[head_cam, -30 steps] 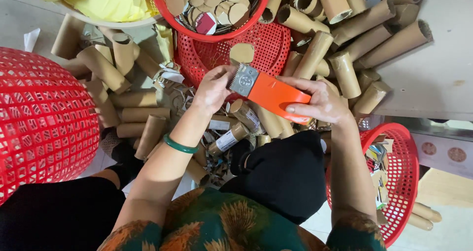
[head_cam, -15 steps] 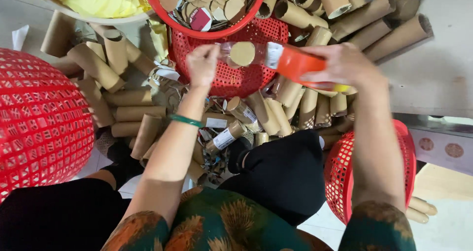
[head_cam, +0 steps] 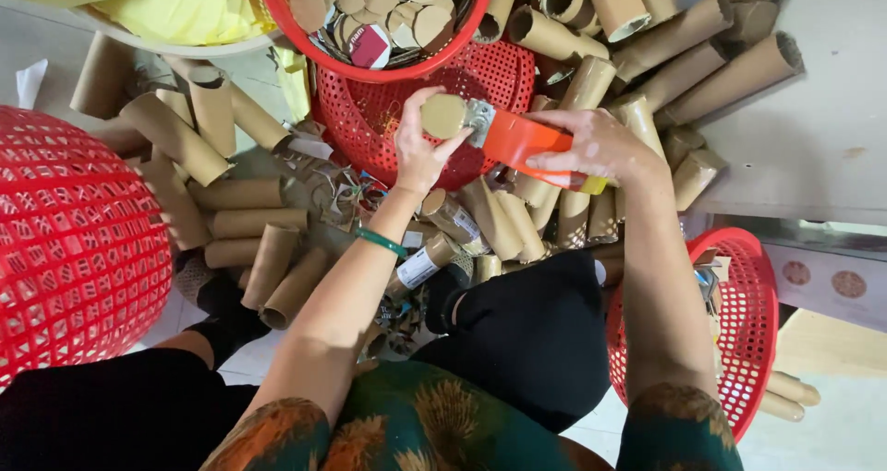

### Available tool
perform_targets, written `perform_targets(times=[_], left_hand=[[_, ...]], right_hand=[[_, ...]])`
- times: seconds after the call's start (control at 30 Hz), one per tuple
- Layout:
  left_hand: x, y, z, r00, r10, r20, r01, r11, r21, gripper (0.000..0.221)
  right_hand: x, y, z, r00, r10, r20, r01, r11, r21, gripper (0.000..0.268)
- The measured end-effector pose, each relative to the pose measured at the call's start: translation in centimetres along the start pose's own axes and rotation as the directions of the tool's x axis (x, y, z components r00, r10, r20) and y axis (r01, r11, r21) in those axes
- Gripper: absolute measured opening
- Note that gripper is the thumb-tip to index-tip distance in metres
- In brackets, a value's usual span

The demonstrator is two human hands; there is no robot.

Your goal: The recorder uses a tape dispenser to seal the ends of cardboard tubes with circular cardboard cutouts.

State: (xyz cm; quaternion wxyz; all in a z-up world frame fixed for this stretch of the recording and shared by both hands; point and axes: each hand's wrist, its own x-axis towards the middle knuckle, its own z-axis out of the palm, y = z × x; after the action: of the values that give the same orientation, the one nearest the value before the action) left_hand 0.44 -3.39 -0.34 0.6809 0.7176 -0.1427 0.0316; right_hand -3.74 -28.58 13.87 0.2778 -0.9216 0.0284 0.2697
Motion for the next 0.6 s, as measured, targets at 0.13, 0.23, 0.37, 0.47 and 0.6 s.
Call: perform_targets(times=[0.13, 0.23, 0.37, 0.47, 0.6], left_hand=[[0.8, -1.6, 0.5, 0.991, -0.102, 0.091, 0.1, 0.995, 0.029, 0.067], [2.0, -2.2, 0.7, 0.991, -0.077, 0.111, 0.07, 0.995, 0.069, 0.065], [5.3, 1.6, -0.7, 0.987, 0.045, 0.152, -0.083, 0.964, 0.254, 0.07], [5.4, 2.2, -1.4, 0.978, -0.027, 0.209, -0.066, 0.902, 0.427, 0.08], [5.0, -0.6, -0.1, 0.952, -0.212, 0.221, 0.097, 0.892, 0.441, 0.09]], right_hand=[[-0.2, 0.5, 0.9, 1.0, 0.015, 0.005, -0.015, 0.998, -0.062, 0.077], [-0.8, -1.8, 3.5, 0.991, -0.039, -0.127, 0.001, 0.957, -0.289, 0.082], [-1.6, -2.8, 5.6, 0.972, -0.042, -0.23, -0.116, 0.768, -0.63, 0.088], [-4.1, -1.6, 6.4, 0.947, 0.007, -0.322, -0.114, 0.942, -0.314, 0.081], [-5.4, 1.1, 8.0, 0.936, 0.033, -0.35, -0.05, 0.998, -0.042, 0.073]])
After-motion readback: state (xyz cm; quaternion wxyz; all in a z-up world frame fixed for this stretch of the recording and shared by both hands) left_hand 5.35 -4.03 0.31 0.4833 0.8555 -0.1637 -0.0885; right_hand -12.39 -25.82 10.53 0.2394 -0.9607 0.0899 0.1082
